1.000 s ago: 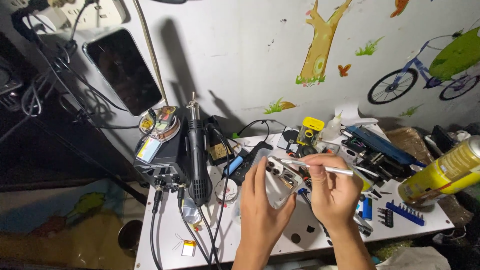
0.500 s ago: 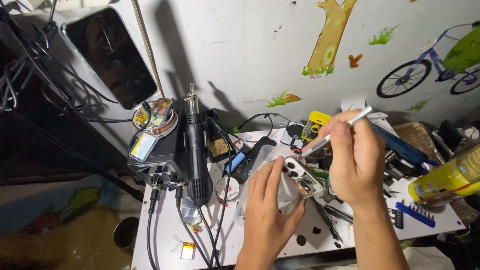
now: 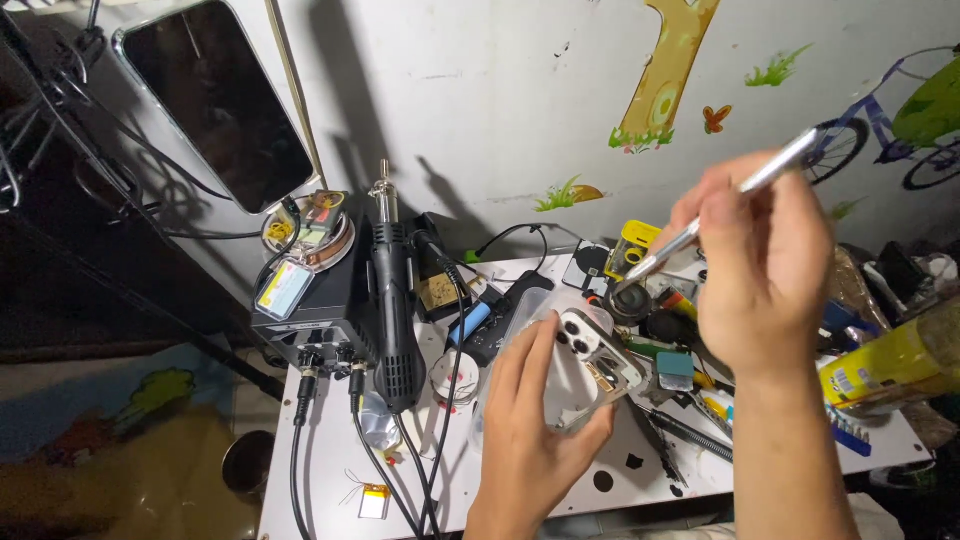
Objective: Removing adhesive residue from the backplate of a disassembled smartphone using a precision scraper tool.
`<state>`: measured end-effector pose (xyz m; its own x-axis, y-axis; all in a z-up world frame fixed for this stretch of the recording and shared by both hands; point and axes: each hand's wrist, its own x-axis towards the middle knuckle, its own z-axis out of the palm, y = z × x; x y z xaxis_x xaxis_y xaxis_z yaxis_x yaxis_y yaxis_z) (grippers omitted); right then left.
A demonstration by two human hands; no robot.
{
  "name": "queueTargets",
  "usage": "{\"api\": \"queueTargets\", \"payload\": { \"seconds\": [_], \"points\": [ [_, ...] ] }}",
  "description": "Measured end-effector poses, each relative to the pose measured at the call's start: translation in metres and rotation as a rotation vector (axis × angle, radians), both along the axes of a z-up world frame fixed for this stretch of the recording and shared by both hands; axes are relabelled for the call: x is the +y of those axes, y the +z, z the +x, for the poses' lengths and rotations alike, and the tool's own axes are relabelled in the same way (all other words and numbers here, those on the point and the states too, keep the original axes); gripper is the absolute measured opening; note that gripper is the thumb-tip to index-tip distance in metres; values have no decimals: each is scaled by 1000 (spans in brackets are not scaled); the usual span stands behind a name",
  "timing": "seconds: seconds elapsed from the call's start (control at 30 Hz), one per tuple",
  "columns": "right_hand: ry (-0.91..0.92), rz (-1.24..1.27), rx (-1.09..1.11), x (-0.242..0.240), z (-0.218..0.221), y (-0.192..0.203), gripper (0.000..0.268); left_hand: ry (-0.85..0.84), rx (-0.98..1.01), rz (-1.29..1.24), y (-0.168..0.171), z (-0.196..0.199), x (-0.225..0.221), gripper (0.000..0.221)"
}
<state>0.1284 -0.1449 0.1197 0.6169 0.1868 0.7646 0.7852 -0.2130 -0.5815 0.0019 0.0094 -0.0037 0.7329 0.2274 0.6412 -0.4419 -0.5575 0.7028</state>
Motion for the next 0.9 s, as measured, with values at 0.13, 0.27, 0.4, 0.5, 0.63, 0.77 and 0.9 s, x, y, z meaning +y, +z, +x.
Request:
{"api": "queueTargets", "payload": {
  "seconds": [0.13, 0.27, 0.4, 0.5, 0.63, 0.77, 0.9],
  "points": [
    [211, 212, 86, -13, -12, -40, 12, 34, 6, -15, 1, -2, 0, 89],
    [203, 343, 181, -26, -44, -66, 21, 39, 3, -24, 1, -3, 2, 93],
    [79, 366, 230, -30, -74, -82, 18, 69, -41, -40, -6, 2, 2, 93],
    [-48, 255, 282, -25, -91, -93, 18, 70, -51, -40, -6, 1, 2, 94],
    [23, 216, 257, -25, -94, -120, 24, 66, -66, -41, -5, 0, 3, 95],
    [59, 163, 234, -31, -97, -139, 16, 105, -55, -31, -11, -1, 1, 97],
    [40, 93, 167, -31, -97, -143, 19, 163, -55, 2, -13, 0, -2, 95]
  ]
}}
